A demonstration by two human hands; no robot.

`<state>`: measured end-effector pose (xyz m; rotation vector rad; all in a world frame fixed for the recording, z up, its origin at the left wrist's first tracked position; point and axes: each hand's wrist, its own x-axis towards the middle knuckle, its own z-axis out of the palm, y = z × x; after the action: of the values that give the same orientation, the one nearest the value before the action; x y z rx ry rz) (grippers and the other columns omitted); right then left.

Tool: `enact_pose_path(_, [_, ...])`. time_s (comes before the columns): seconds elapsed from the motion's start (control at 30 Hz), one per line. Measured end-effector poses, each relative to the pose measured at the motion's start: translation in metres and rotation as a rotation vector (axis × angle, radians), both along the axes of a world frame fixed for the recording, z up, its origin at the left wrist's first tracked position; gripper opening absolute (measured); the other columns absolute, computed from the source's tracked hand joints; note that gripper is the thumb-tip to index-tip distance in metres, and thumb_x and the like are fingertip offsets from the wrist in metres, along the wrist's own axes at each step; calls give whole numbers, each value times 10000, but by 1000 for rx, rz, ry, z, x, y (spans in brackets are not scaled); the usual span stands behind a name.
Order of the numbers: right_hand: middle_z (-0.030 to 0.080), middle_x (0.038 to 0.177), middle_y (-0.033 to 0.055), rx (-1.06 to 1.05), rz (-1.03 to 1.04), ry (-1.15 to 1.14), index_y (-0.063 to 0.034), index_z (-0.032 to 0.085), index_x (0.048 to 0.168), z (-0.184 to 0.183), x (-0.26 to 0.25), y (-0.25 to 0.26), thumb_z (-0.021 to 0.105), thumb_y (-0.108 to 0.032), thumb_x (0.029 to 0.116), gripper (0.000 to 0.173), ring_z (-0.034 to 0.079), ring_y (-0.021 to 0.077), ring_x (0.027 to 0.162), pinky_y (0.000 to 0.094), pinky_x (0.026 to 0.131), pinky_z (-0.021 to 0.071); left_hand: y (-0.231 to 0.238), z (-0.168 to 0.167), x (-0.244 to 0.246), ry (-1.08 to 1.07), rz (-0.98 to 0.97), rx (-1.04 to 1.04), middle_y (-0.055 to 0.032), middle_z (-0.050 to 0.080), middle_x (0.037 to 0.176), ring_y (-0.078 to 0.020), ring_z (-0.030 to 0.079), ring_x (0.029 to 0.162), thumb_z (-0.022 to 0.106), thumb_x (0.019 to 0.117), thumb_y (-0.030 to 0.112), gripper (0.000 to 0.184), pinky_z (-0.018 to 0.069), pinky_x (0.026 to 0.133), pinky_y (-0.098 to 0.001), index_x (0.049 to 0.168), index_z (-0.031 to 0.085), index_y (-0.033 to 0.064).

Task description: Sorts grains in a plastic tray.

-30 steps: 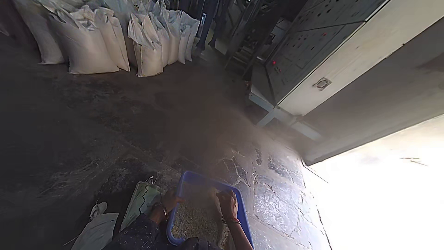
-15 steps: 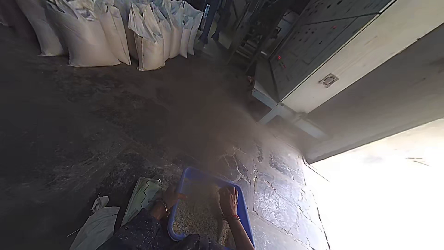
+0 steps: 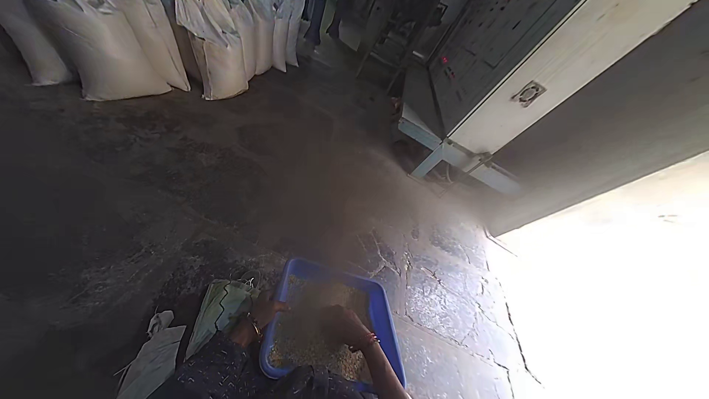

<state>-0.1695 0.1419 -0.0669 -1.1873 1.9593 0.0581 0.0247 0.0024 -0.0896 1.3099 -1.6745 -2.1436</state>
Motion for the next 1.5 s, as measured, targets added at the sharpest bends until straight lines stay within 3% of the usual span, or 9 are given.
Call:
enact_pose_path(0.2, [704, 1072, 252, -113, -98, -195, 52, 674, 1218, 19, 3, 27, 604, -161, 1032, 292, 675, 344, 1005, 515, 945, 504, 1, 4, 3, 1, -24, -67, -244, 620, 1193, -244, 624, 1018, 675, 852, -109, 494, 508, 921, -388, 1329, 547, -100])
enact_pose_path(0.6, [578, 609, 120, -737, -260, 235, 38, 656, 731, 63, 18, 34, 478, -307, 1045, 500, 605, 268, 613, 484, 653, 466, 2, 5, 8, 56, -62, -164, -234, 640, 1141, -242, 635, 989, 675, 831, -82, 500, 512, 898, -401, 1318, 560, -97])
enact_pose_path(0.7, [640, 717, 189, -517, -235, 267, 58, 669, 785, 61, 28, 27, 473, -337, 1077, 529, 665, 348, 755, 535, 747, 491, 2, 6, 8, 28, -66, -158, -235, 637, 1129, -254, 631, 981, 684, 841, -66, 491, 508, 891, -415, 1317, 563, -92])
enact_pose_path(0.8, [706, 1015, 221, -404, -190, 202, 25, 745, 1034, 49, 24, 25, 530, -289, 1065, 382, 664, 379, 1049, 531, 969, 484, 2, 7, 10, 33, -64, -161, -236, 641, 1115, -251, 632, 964, 684, 843, -69, 458, 511, 881, -416, 1287, 577, -98])
enact_pose_path(0.9, [609, 1356, 246, -424, -265, 211, -59, 680, 1321, 33, 5, 30, 593, -329, 1034, 404, 520, 439, 1326, 552, 1125, 403, 3, 7, 10, 48, -67, -158, -241, 639, 1144, -251, 635, 979, 673, 849, -73, 485, 512, 893, -411, 1321, 561, -95])
enact_pose_path(1.0, [481, 1496, 301, -408, -482, 299, -26, 567, 1444, 26, -13, 33, 624, -311, 1028, 508, 458, 477, 1389, 560, 1150, 381, 4, 9, 11, 66, -74, -160, -250, 633, 1169, -255, 636, 997, 665, 848, -72, 519, 512, 902, -411, 1351, 540, -95])
enact_pose_path(1.2, [446, 1512, 326, -404, -695, 379, 24, 518, 1463, 2, -36, 25, 641, -263, 1021, 542, 449, 462, 1409, 532, 1164, 380, 5, 4, 11, 99, -85, -165, -241, 633, 1151, -253, 636, 993, 670, 828, -46, 506, 517, 894, -414, 1320, 560, -92])
enact_pose_path(1.37, [527, 1431, 308, -357, -758, 389, 22, 662, 1269, -17, -46, -2, 622, -373, 1027, 465, 493, 454, 1356, 549, 1120, 411, 5, 2, 13, 111, -70, -177, -207, 640, 1092, -214, 632, 921, 666, 815, -49, 494, 523, 837, -382, 1299, 574, -83])
enact_pose_path(1.5, [497, 1451, 326, -334, -685, 409, 16, 627, 1334, -19, -33, -19, 640, -357, 1012, 493, 511, 469, 1334, 552, 1095, 444, 4, -1, 13, 129, -57, -149, -200, 637, 1094, -208, 631, 922, 669, 814, -45, 511, 525, 836, -380, 1315, 567, -73])
